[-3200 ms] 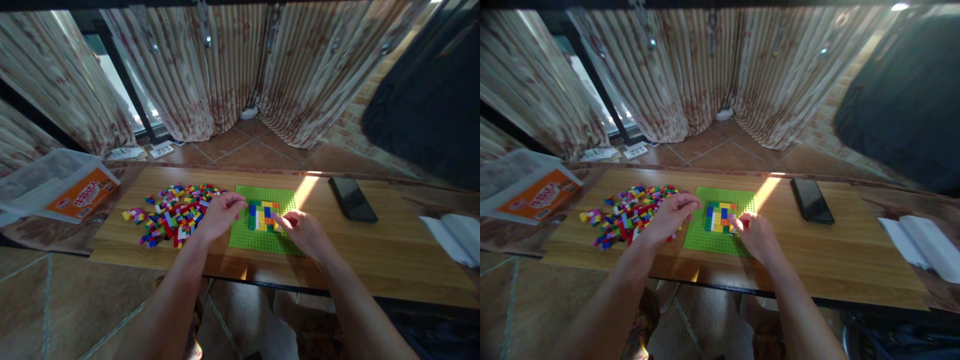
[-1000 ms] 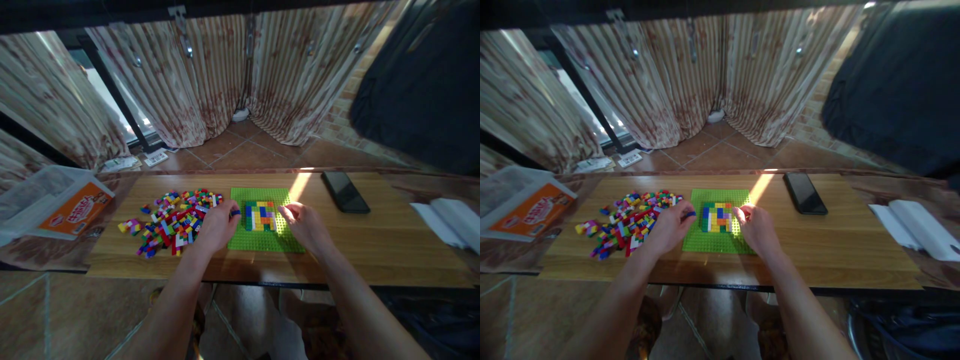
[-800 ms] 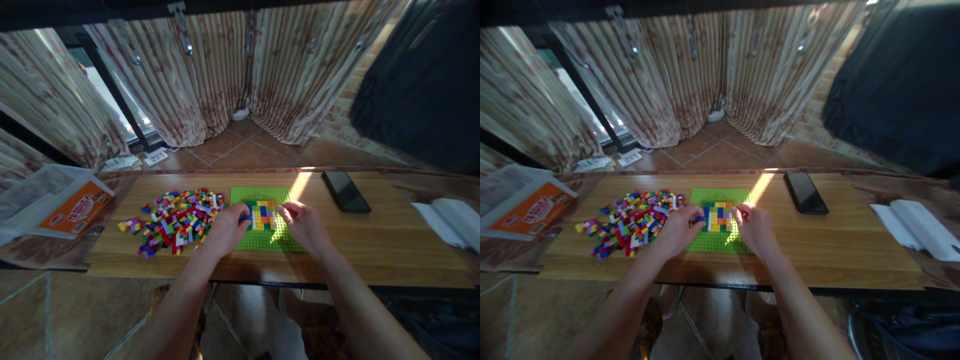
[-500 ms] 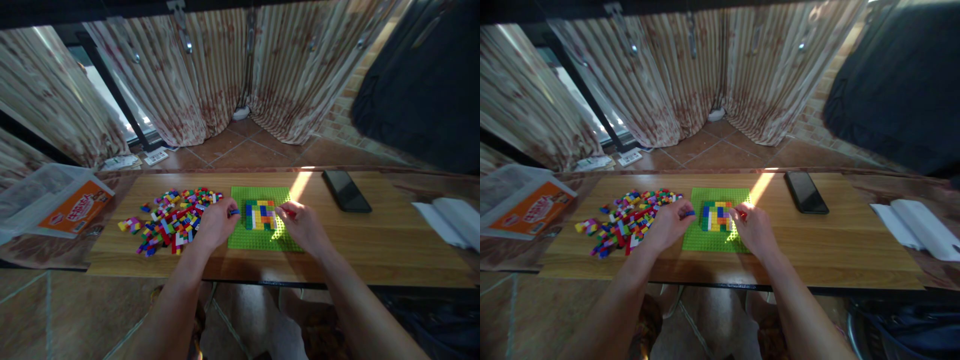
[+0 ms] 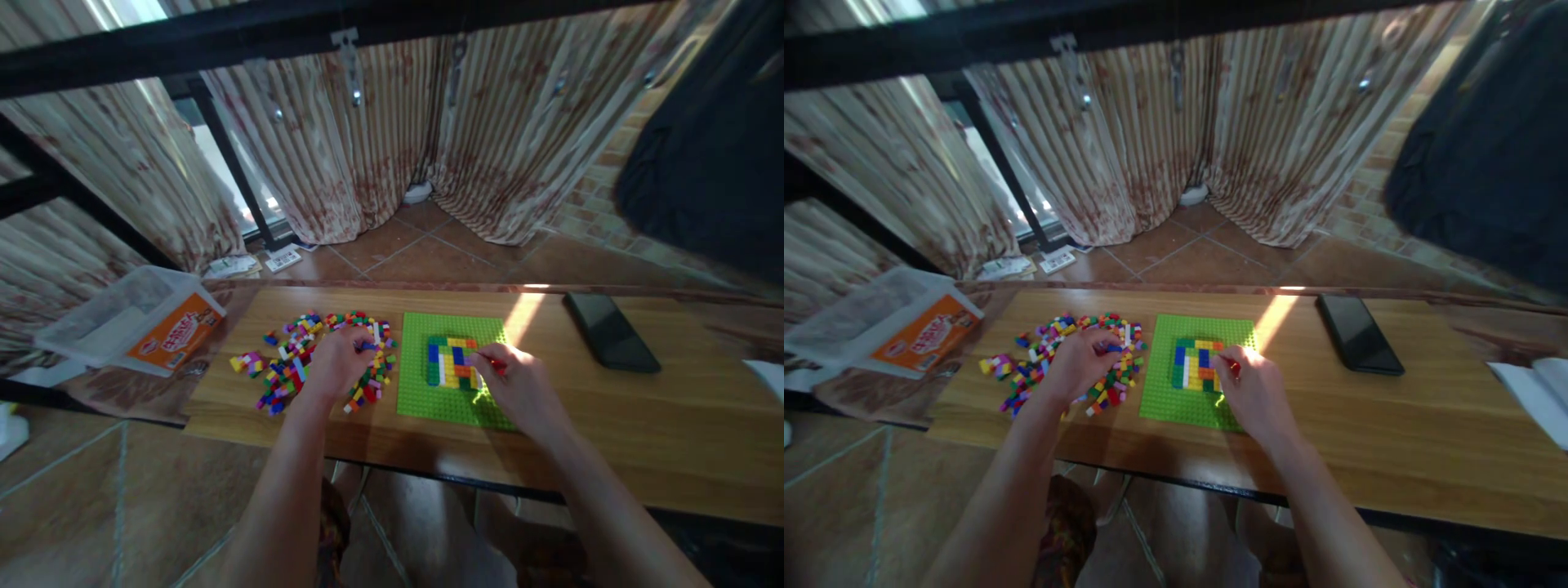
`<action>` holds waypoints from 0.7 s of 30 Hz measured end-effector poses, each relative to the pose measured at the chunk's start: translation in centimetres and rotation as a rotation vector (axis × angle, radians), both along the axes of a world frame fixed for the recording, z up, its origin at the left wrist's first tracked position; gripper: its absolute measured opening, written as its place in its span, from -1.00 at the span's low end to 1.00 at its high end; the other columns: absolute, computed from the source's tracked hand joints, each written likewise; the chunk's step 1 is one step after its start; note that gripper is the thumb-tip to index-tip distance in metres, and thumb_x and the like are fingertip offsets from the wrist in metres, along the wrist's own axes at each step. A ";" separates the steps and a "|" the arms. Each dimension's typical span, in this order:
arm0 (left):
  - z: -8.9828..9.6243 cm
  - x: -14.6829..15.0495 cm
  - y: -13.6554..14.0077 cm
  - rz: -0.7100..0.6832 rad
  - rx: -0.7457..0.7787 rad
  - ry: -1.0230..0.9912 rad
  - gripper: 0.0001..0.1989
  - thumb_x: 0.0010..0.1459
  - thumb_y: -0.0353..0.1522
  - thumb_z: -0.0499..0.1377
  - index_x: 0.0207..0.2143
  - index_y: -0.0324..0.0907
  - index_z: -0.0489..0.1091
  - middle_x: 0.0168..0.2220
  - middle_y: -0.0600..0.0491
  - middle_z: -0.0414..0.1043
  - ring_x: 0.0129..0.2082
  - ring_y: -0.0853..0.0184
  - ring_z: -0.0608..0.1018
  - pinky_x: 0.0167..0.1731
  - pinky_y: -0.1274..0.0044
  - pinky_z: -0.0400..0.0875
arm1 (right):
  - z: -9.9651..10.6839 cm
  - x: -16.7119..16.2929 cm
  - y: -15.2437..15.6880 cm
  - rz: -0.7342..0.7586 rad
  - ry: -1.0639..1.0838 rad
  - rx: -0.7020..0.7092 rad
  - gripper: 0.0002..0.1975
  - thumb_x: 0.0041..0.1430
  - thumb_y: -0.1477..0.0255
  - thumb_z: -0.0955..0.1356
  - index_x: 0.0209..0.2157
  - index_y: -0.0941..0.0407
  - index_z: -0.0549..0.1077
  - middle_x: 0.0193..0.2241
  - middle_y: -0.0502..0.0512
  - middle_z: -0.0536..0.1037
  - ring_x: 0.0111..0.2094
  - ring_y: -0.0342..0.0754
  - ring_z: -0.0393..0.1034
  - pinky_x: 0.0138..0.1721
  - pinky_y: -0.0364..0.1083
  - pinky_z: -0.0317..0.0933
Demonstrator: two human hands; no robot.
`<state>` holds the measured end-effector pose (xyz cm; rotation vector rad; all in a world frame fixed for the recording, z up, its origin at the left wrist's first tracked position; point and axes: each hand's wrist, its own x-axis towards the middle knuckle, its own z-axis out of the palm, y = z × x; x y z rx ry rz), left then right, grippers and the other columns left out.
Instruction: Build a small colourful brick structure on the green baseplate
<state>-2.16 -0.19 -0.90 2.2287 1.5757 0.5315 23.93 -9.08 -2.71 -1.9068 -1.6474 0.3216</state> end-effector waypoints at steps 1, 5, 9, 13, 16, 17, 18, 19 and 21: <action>0.0 -0.1 -0.1 -0.002 -0.001 0.027 -0.86 0.03 -0.41 0.21 -0.33 -0.14 0.55 -0.30 0.05 0.59 -0.28 0.29 0.56 -0.20 0.49 0.41 | -0.1 0.0 0.0 0.003 -0.005 0.011 -0.68 0.21 0.20 0.24 -0.40 0.10 0.50 -0.50 0.10 0.57 -0.51 -0.06 0.41 -0.46 -0.12 0.17; 0.4 -0.5 -0.5 0.049 -0.023 0.113 -0.84 0.02 -0.40 0.23 -0.30 -0.16 0.57 -0.24 -0.01 0.59 -0.21 0.23 0.57 -0.15 0.45 0.41 | -1.1 0.3 0.1 0.005 -0.001 0.063 -0.67 0.17 0.15 0.26 -0.40 0.07 0.50 -0.50 0.09 0.57 -0.52 -0.04 0.43 -0.46 -0.11 0.21; 1.0 -1.6 -0.2 0.116 -0.008 0.066 -0.82 0.07 -0.39 0.19 -0.28 -0.14 0.57 -0.24 -0.01 0.59 -0.19 0.23 0.57 -0.13 0.46 0.41 | -2.3 1.1 0.4 -0.021 -0.012 0.093 -0.64 0.12 0.08 0.27 -0.42 0.05 0.51 -0.53 0.07 0.56 -0.55 -0.03 0.42 -0.50 -0.10 0.22; 1.3 -4.8 0.8 0.310 -0.012 0.012 -0.78 0.11 -0.42 0.12 -0.29 -0.14 0.57 -0.29 -0.01 0.60 -0.24 0.23 0.58 -0.20 0.46 0.41 | -3.2 2.0 0.7 -0.049 -0.042 0.082 -0.60 0.07 0.01 0.28 -0.41 0.03 0.52 -0.56 0.09 0.56 -0.56 0.02 0.43 -0.52 -0.07 0.22; 1.0 -7.9 1.3 0.477 -0.043 -0.004 -0.75 0.05 -0.47 0.11 -0.29 -0.17 0.57 -0.33 -0.02 0.60 -0.29 0.25 0.58 -0.27 0.47 0.40 | -3.4 2.5 0.9 -0.055 -0.059 0.044 -0.58 0.04 -0.03 0.28 -0.41 0.02 0.51 -0.55 0.11 0.57 -0.54 0.06 0.44 -0.52 -0.04 0.23; 0.9 -8.8 1.2 0.501 -0.056 -0.006 -0.72 0.02 -0.50 0.10 -0.28 -0.18 0.57 -0.33 -0.02 0.60 -0.30 0.26 0.57 -0.27 0.48 0.39 | -3.4 2.6 1.0 -0.063 -0.059 0.028 -0.58 0.04 -0.04 0.27 -0.42 0.01 0.51 -0.56 0.10 0.56 -0.55 0.07 0.44 -0.52 -0.03 0.23; 0.8 -9.7 1.1 0.510 -0.073 -0.005 -0.70 -0.01 -0.52 0.10 -0.27 -0.18 0.57 -0.34 -0.01 0.60 -0.30 0.27 0.57 -0.28 0.49 0.39 | -3.4 2.7 1.0 -0.072 -0.060 0.015 -0.57 0.04 -0.05 0.26 -0.42 0.01 0.50 -0.57 0.10 0.55 -0.55 0.08 0.43 -0.52 -0.02 0.23; 0.6 -10.3 1.0 0.510 -0.086 -0.002 -0.68 -0.03 -0.53 0.09 -0.26 -0.18 0.57 -0.35 0.00 0.59 -0.30 0.28 0.56 -0.28 0.50 0.38 | -3.4 2.8 1.0 -0.079 -0.062 0.004 -0.56 0.04 -0.06 0.26 -0.41 0.01 0.50 -0.58 0.10 0.55 -0.56 0.08 0.43 -0.53 -0.01 0.23; 0.5 -11.2 0.6 0.490 -0.106 0.003 -0.65 -0.05 -0.54 0.09 -0.25 -0.17 0.57 -0.36 0.02 0.59 -0.31 0.29 0.55 -0.27 0.50 0.38 | -3.6 2.9 1.1 -0.088 -0.073 0.011 -0.56 0.04 -0.06 0.25 -0.42 0.00 0.49 -0.58 0.10 0.54 -0.56 0.08 0.43 -0.53 0.00 0.23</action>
